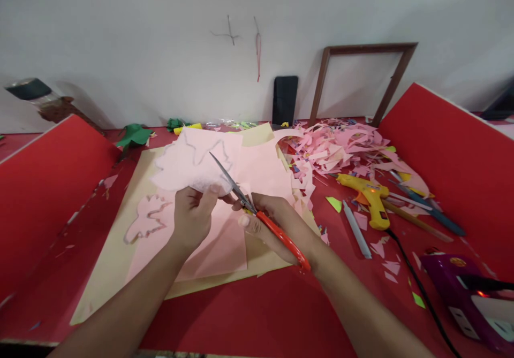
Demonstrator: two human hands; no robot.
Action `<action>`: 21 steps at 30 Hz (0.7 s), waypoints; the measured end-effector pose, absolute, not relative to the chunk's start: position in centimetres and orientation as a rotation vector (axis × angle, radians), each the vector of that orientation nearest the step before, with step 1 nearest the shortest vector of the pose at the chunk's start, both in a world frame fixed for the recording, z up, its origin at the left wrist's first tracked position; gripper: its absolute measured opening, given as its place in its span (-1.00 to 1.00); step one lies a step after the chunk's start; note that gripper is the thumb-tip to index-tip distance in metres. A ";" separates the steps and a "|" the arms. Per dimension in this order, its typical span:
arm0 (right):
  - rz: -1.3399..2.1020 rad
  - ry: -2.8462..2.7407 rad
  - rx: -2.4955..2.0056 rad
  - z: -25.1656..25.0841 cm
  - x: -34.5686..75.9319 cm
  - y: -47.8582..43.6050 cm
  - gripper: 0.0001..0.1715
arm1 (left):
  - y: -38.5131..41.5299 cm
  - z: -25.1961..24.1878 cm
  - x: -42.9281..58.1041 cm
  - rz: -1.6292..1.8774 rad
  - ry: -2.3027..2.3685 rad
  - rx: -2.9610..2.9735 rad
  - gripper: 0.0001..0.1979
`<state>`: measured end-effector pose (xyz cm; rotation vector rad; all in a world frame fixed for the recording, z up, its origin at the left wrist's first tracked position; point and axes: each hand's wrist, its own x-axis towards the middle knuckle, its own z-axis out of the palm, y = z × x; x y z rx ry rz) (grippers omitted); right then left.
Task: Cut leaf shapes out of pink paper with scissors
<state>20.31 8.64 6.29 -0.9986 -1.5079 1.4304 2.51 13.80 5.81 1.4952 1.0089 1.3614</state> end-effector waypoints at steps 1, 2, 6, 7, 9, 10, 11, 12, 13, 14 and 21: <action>1.434 -1.493 -1.019 6.2 20.3 8.6 -0.46 | 13.8 5.8 2.5 1.360 1.015 1.506 -0.75; 1.434 -1.481 -1.030 6.0 20.3 8.6 -0.47 | 13.9 5.7 2.4 1.356 1.019 1.520 -0.76; 1.451 -1.431 -0.998 5.2 20.3 8.8 -0.54 | 14.0 5.3 2.1 1.345 1.035 1.573 -0.75; 1.463 -1.423 -0.988 5.1 20.3 8.8 -0.56 | 14.0 5.2 2.0 1.343 1.037 1.579 -0.75; 1.481 -1.410 -0.993 5.0 20.3 8.9 -0.59 | 14.1 5.1 1.9 1.339 1.030 1.583 -0.76; 1.485 -1.408 -1.006 5.1 20.2 8.8 -0.60 | 14.1 5.1 1.9 1.338 1.021 1.584 -0.77; 1.484 -1.406 -1.023 5.2 20.2 8.8 -0.60 | 14.2 5.0 1.8 1.335 1.014 1.590 -0.77; 1.480 -1.401 -1.038 5.4 20.2 8.7 -0.61 | 14.2 5.0 1.8 1.329 1.013 1.599 -0.77; 1.476 -1.397 -1.050 5.6 20.2 8.7 -0.61 | 14.2 5.0 1.8 1.321 1.014 1.608 -0.76; 1.476 -1.394 -1.061 5.8 20.1 8.7 -0.61 | 14.2 5.1 1.7 1.316 1.017 1.615 -0.75; 1.503 -1.421 -1.113 6.2 20.1 8.8 -0.59 | 14.2 5.3 1.7 1.311 0.977 1.573 -0.77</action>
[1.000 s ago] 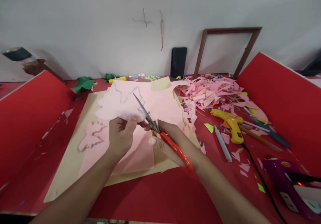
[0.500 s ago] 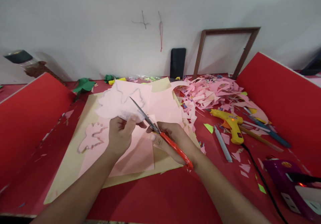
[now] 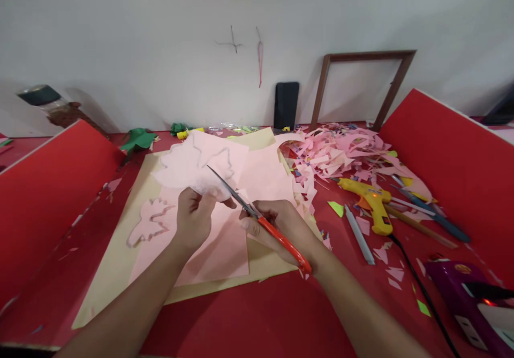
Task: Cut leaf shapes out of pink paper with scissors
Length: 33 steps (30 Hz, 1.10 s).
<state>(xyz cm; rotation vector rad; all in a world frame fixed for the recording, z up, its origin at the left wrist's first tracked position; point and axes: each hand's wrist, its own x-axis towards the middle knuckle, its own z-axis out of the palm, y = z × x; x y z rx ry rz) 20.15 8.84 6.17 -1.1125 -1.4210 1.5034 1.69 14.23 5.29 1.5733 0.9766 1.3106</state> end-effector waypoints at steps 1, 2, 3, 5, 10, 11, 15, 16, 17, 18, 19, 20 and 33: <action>1.493 -1.439 -1.125 6.2 20.1 8.9 -0.58 | 14.2 5.3 1.7 1.310 0.966 1.561 -0.77; 1.473 -1.457 -1.136 6.2 20.1 8.8 -0.57 | 14.3 5.3 1.7 1.309 0.960 1.552 -0.77; 1.445 -1.476 -1.144 6.2 20.1 8.8 -0.55 | 14.3 5.2 1.6 1.308 0.958 1.549 -0.77; 1.395 -1.504 -1.157 6.3 20.0 8.7 -0.53 | 14.3 5.2 1.6 1.296 0.966 1.553 -0.76; 1.421 -1.501 -1.139 6.5 19.9 8.6 -0.58 | 14.3 5.2 1.5 1.281 0.985 1.554 -0.74; 1.437 -1.492 -1.134 6.5 19.9 8.6 -0.59 | 14.3 5.3 1.5 1.279 0.986 1.548 -0.74; 1.449 -1.470 -1.165 6.3 20.0 8.8 -0.63 | 14.1 5.2 1.7 1.274 0.988 1.528 -0.72; 1.432 -1.477 -1.168 6.2 20.0 8.8 -0.62 | 14.1 5.1 1.7 1.270 0.989 1.521 -0.71; 1.411 -1.487 -1.165 6.1 20.0 8.8 -0.61 | 14.2 5.0 1.8 1.267 0.991 1.504 -0.71; 1.394 -1.492 -1.160 6.1 19.9 8.8 -0.60 | 14.3 4.9 1.8 1.277 0.990 1.468 -0.72; 1.387 -1.490 -1.156 6.0 19.9 8.8 -0.59 | 14.4 4.8 1.8 1.308 0.984 1.411 -0.74; 1.391 -1.478 -1.158 6.0 19.9 8.8 -0.58 | 14.7 4.8 1.7 1.365 0.974 1.335 -0.76; 1.323 -1.402 -1.156 4.8 19.9 9.0 -0.48 | 17.1 6.5 -0.3 1.275 0.829 1.172 -0.48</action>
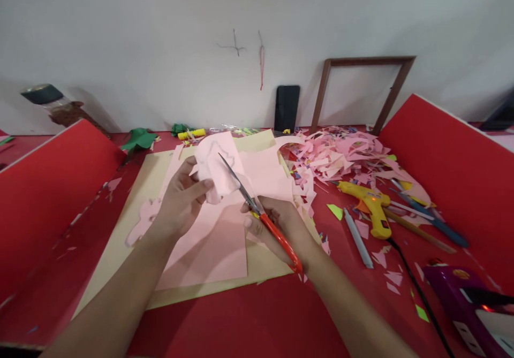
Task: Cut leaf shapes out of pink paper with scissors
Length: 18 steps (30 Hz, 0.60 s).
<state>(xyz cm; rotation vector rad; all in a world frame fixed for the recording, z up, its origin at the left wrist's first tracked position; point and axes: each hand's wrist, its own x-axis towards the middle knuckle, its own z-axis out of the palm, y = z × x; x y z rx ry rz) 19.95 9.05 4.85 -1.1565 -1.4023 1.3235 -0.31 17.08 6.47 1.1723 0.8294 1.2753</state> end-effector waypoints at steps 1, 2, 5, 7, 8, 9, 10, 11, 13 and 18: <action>1.308 -1.437 -1.137 4.7 20.1 9.2 -0.48 | 17.0 6.4 -0.3 1.224 0.812 1.172 -0.51; 1.295 -1.481 -1.117 4.7 20.2 9.2 -0.47 | 16.9 6.4 -0.3 1.192 0.801 1.165 -0.54; 1.345 -1.562 -1.037 4.9 20.5 9.2 -0.46 | 17.0 6.5 -0.5 1.190 0.844 1.133 -0.63; 1.397 -1.570 -1.007 5.4 20.7 9.0 -0.46 | 17.0 6.5 -0.6 1.171 0.912 1.116 -0.66; 1.406 -1.572 -1.000 5.6 20.8 8.9 -0.46 | 17.0 6.6 -0.6 1.144 0.934 1.115 -0.67; 1.404 -1.572 -0.990 5.8 20.8 8.9 -0.47 | 16.9 6.5 -0.7 1.111 0.941 1.123 -0.67; 1.404 -1.571 -0.974 5.9 20.9 8.8 -0.48 | 16.8 6.5 -0.7 1.083 0.937 1.140 -0.69; 1.416 -1.568 -0.954 6.0 20.9 8.8 -0.48 | 16.7 6.4 -0.7 1.061 0.926 1.164 -0.70; 1.468 -1.554 -0.917 6.1 20.9 8.8 -0.48 | 16.6 6.2 -0.6 1.046 0.918 1.217 -0.73; 1.462 -1.464 -0.998 6.1 20.4 8.7 -0.52 | 16.4 5.8 -0.4 1.133 0.982 1.245 -0.71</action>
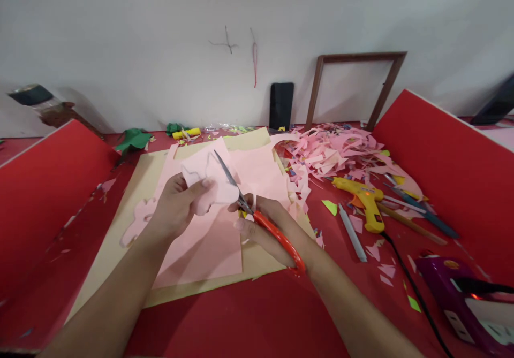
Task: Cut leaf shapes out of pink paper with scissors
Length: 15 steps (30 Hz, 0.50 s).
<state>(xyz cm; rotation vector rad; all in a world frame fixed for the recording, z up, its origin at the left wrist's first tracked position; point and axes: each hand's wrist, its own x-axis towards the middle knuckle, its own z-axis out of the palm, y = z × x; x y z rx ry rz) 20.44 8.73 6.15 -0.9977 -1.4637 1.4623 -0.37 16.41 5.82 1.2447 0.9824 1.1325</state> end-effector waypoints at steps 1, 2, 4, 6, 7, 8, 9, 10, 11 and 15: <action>1.453 -1.447 -1.010 6.1 20.4 8.7 -0.53 | 16.4 5.8 -0.3 1.151 0.996 1.246 -0.69; 1.458 -1.431 -1.011 6.0 20.3 8.7 -0.53 | 16.4 5.8 -0.3 1.161 1.011 1.253 -0.68; 1.482 -1.404 -0.989 5.8 20.3 8.7 -0.54 | 16.4 5.8 -0.3 1.154 1.042 1.286 -0.68; 1.488 -1.405 -0.972 5.7 20.3 8.8 -0.57 | 16.3 5.9 -0.3 1.143 1.068 1.332 -0.70; 1.481 -1.413 -0.969 5.7 20.3 8.9 -0.61 | 16.3 5.9 -0.3 1.137 1.076 1.355 -0.71; 1.472 -1.422 -0.968 5.7 20.3 8.9 -0.65 | 16.2 5.9 -0.3 1.133 1.075 1.374 -0.72; 1.465 -1.425 -0.968 5.8 20.3 9.0 -0.69 | 16.2 5.8 -0.3 1.130 1.070 1.388 -0.72; 1.463 -1.427 -0.971 5.8 20.3 9.0 -0.71 | 16.2 5.8 -0.3 1.127 1.062 1.396 -0.72; 1.460 -1.431 -0.977 5.9 20.3 9.0 -0.70 | 16.2 5.8 -0.3 1.123 1.055 1.402 -0.72; 1.448 -1.430 -1.006 5.9 19.8 8.8 -0.70 | 16.1 5.8 -0.2 1.119 1.063 1.404 -0.72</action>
